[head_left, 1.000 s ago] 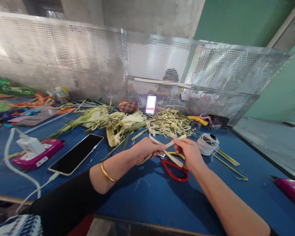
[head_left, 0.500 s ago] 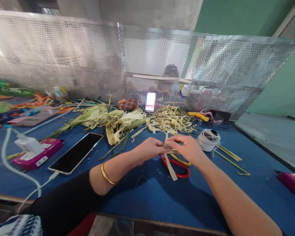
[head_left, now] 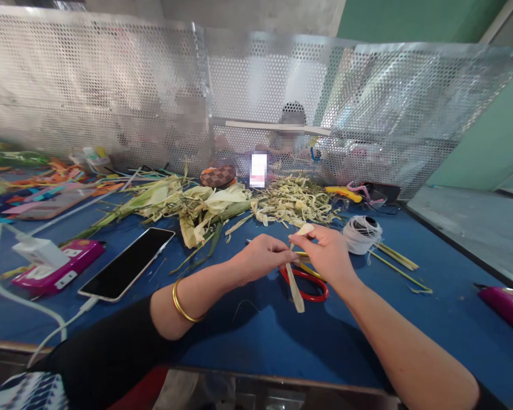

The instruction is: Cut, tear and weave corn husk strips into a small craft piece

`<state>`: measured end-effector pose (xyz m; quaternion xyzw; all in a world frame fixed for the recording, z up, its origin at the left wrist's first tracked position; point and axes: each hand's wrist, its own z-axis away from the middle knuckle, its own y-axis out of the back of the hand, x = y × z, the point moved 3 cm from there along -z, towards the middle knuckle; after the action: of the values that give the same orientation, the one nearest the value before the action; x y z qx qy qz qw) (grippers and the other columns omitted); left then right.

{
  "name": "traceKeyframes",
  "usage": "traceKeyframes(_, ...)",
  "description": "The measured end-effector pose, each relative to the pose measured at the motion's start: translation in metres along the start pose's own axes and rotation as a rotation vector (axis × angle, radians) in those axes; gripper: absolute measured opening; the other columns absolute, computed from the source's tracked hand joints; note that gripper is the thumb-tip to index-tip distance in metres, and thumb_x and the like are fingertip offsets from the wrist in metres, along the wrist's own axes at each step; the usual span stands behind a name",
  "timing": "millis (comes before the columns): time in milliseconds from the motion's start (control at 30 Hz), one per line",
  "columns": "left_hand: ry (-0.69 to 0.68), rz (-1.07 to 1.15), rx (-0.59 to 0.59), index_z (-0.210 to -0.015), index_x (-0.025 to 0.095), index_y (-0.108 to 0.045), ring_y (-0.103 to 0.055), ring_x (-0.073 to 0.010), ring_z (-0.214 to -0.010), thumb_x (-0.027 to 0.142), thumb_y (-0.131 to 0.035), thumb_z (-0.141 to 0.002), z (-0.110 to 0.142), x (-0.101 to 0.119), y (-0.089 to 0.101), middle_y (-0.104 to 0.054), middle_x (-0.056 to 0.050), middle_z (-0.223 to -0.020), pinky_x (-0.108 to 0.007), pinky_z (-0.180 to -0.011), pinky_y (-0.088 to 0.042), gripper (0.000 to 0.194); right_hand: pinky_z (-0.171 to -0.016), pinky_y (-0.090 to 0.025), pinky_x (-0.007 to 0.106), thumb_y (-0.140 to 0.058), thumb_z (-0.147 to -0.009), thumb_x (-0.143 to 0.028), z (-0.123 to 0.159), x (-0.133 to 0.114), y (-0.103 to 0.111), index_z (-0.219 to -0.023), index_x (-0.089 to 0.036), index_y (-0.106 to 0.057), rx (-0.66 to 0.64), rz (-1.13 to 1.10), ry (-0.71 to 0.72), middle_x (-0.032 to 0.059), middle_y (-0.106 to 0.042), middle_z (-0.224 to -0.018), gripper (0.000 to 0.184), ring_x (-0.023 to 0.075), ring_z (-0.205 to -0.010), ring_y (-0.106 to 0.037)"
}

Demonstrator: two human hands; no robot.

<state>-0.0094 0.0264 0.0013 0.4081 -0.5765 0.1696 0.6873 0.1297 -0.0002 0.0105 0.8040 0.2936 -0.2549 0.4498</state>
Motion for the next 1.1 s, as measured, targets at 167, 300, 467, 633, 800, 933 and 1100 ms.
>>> traceKeyframes(167, 0.009, 0.008, -0.055, -0.056, 0.015, -0.067, -0.039, -0.0082, -0.052, 0.03, -0.058, -0.071, 0.003, 0.003, -0.001, -0.048, 0.003, -0.05, -0.021, -0.05, -0.029, 0.022, -0.057, -0.038, 0.028, -0.061, -0.075, -0.036, 0.0, 0.0, -0.002, -0.056, -0.019, -0.065, 0.076, 0.033, 0.028, 0.0035, -0.066, -0.065, 0.026, 0.018, -0.064, -0.058)
traceKeyframes(300, 0.107, 0.222, -0.009, -0.068, 0.013, -0.071, -0.036, -0.0065, -0.049, 0.044, -0.065, -0.069, -0.001, -0.002, 0.005, -0.048, 0.003, -0.052, -0.021, -0.048, -0.026, 0.032, -0.061, -0.041, 0.028, -0.053, -0.081, -0.04, -0.01, 0.008, 0.003, -0.065, -0.019, -0.069, -0.085, 0.025, -0.013, 0.0033, -0.069, -0.069, 0.03, 0.0186, -0.066, -0.06)
traceKeyframes(467, 0.198, 0.337, -0.003, -0.07, 0.012, -0.069, -0.028, -0.0053, -0.044, 0.066, -0.051, -0.072, -0.007, -0.01, 0.015, -0.05, 0.001, -0.057, -0.023, -0.043, -0.015, 0.057, -0.068, -0.043, 0.028, -0.049, -0.084, -0.041, -0.017, 0.011, 0.018, -0.08, -0.023, -0.072, -0.421, 0.027, 0.061, 0.0009, -0.072, -0.083, 0.029, 0.0199, -0.079, -0.062)
traceKeyframes(633, 0.167, 0.302, -0.082, -0.067, 0.013, -0.067, -0.031, -0.0048, -0.043, 0.054, -0.068, -0.063, -0.006, -0.008, 0.014, -0.051, 0.002, -0.053, -0.022, -0.043, -0.017, 0.041, -0.062, -0.041, 0.026, -0.056, -0.079, -0.036, -0.015, 0.01, 0.019, -0.066, -0.022, -0.068, -0.41, 0.078, 0.121, -0.0019, -0.067, -0.066, 0.022, 0.0164, -0.065, -0.059)
traceKeyframes(800, 0.147, 0.319, -0.036, -0.07, 0.013, -0.069, -0.035, -0.0046, -0.043, 0.047, -0.069, -0.066, -0.005, -0.007, 0.014, -0.052, 0.003, -0.051, -0.021, -0.044, -0.021, 0.034, -0.066, -0.042, 0.029, -0.055, -0.083, -0.032, -0.016, 0.009, 0.017, -0.068, -0.022, -0.068, -0.194, 0.206, 0.253, 0.0009, -0.069, -0.071, 0.021, 0.0185, -0.07, -0.061)
traceKeyframes(933, 0.212, 0.491, 0.079, -0.077, 0.012, -0.069, -0.044, -0.0055, -0.048, 0.047, -0.061, -0.077, -0.007, -0.01, 0.019, -0.061, -0.001, -0.063, -0.02, -0.046, -0.03, 0.036, -0.082, -0.04, 0.039, -0.054, -0.086, -0.029, -0.01, -0.005, 0.035, -0.091, -0.022, -0.07, 0.204, 0.397, 0.488, 0.0071, -0.069, -0.092, 0.018, 0.0246, -0.089, -0.06)
traceKeyframes(1100, 0.27, 0.719, 0.083, -0.078, 0.011, -0.064, -0.06, -0.0109, -0.064, 0.031, -0.057, -0.083, -0.01, -0.013, 0.02, -0.066, -0.005, -0.073, -0.023, -0.066, -0.045, 0.022, -0.076, -0.039, 0.036, -0.049, -0.09, -0.024, 0.009, -0.027, 0.017, -0.1, -0.021, -0.067, 0.096, 0.521, 0.801, 0.0057, -0.068, -0.082, 0.021, 0.0195, -0.075, -0.059)
